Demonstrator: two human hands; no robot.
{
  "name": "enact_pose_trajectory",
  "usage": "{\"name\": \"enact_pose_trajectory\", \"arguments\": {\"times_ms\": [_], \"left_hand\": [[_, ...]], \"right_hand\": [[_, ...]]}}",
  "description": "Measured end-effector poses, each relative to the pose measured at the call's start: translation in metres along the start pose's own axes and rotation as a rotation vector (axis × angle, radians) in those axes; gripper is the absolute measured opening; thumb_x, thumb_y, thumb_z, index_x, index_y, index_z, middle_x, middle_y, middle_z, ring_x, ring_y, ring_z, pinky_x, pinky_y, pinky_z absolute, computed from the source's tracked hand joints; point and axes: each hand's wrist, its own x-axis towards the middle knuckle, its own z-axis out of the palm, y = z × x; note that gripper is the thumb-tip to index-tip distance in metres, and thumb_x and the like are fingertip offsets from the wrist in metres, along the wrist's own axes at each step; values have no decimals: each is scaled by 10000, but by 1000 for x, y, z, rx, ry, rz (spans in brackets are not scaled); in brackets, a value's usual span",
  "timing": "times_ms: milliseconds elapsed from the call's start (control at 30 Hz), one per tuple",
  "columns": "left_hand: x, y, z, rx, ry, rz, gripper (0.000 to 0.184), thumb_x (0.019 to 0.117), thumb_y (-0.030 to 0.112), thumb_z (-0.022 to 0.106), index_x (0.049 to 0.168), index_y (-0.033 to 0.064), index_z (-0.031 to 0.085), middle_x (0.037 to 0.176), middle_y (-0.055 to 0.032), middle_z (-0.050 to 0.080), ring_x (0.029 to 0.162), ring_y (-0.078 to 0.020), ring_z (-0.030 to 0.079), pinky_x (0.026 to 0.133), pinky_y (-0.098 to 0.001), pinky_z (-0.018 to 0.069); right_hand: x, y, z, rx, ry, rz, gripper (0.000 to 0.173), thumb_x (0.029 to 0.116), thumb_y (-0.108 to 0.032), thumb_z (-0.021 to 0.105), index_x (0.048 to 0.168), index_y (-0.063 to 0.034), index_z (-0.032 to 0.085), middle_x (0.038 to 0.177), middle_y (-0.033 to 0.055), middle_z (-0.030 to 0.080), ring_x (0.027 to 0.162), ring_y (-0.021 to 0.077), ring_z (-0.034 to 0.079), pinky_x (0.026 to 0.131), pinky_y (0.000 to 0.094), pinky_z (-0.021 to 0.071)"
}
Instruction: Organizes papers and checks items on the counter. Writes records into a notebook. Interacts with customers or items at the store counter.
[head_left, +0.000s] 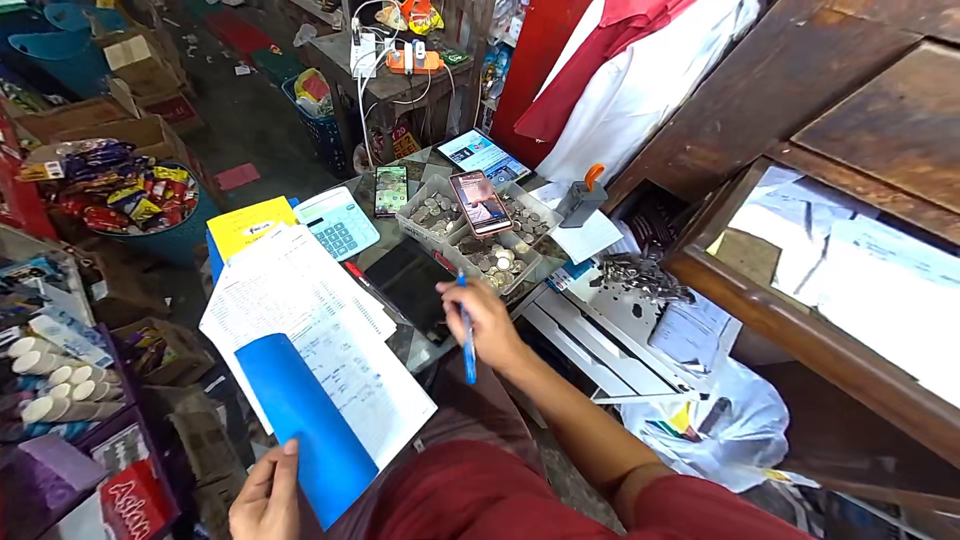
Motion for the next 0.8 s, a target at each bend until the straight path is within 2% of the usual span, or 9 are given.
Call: {"name": "enact_pose_trajectory", "arguments": {"times_ms": [100,200,267,400,500,600,667,800], "left_hand": [[0,2,3,-19,-23,8,196,1007,69,520,875,98,662,735,160,643,696,73,620,676,-145,545],[1,5,8,-33,-33,-7,191,1012,78,515,894,88,665,753,143,661,715,58,639,700,-157,560],[2,7,10,-25,-43,-28,203,1021,93,502,896,88,662,752,135,657,718,58,638,701,-157,558],[2,8,14,-30,-63,-50,230,1036,116,470,931,81,672,769,131,674,730,57,652,712,-159,567],[2,12,17,-35,-69,-88,268,1050,132,417,954,80,661,782,136,676,744,67,653,727,-153,566],[1,11,17,0,-97,-133,303,1062,185,387,1042,42,654,870,109,680,827,69,655,804,-168,563],[3,7,15,30,-122,-133,319,1058,218,392,1069,29,649,916,95,682,876,67,651,846,-180,553],[5,3,16,102,-148,-122,332,1051,245,420,1063,11,655,933,56,674,893,55,639,862,-188,537]], "right_hand": [[20,29,-22,-123,113,46,110,910,-46,635,973,5,709,1067,159,747,1008,315,708,876,459,577],[38,56,-43,-239,168,144,177,927,-27,628,1075,41,697,1104,207,712,1017,373,677,872,505,556],[47,74,-50,-266,191,215,204,947,-19,600,1127,45,671,1148,222,691,1059,392,656,906,514,534],[61,110,-53,-259,201,311,236,948,17,555,1159,58,653,1133,255,678,1060,424,645,894,522,528],[62,125,-50,-269,181,373,249,964,14,531,1180,55,650,1139,267,663,1077,433,634,914,537,514],[59,132,-44,-253,215,375,245,973,16,525,1177,66,651,1144,280,660,1095,437,629,936,531,507],[56,134,-40,-240,238,378,263,966,21,522,1192,77,646,1168,289,652,1117,440,621,955,533,498],[51,137,-36,-245,274,381,269,959,26,522,1192,83,642,1176,289,652,1118,442,621,960,532,499]]}}
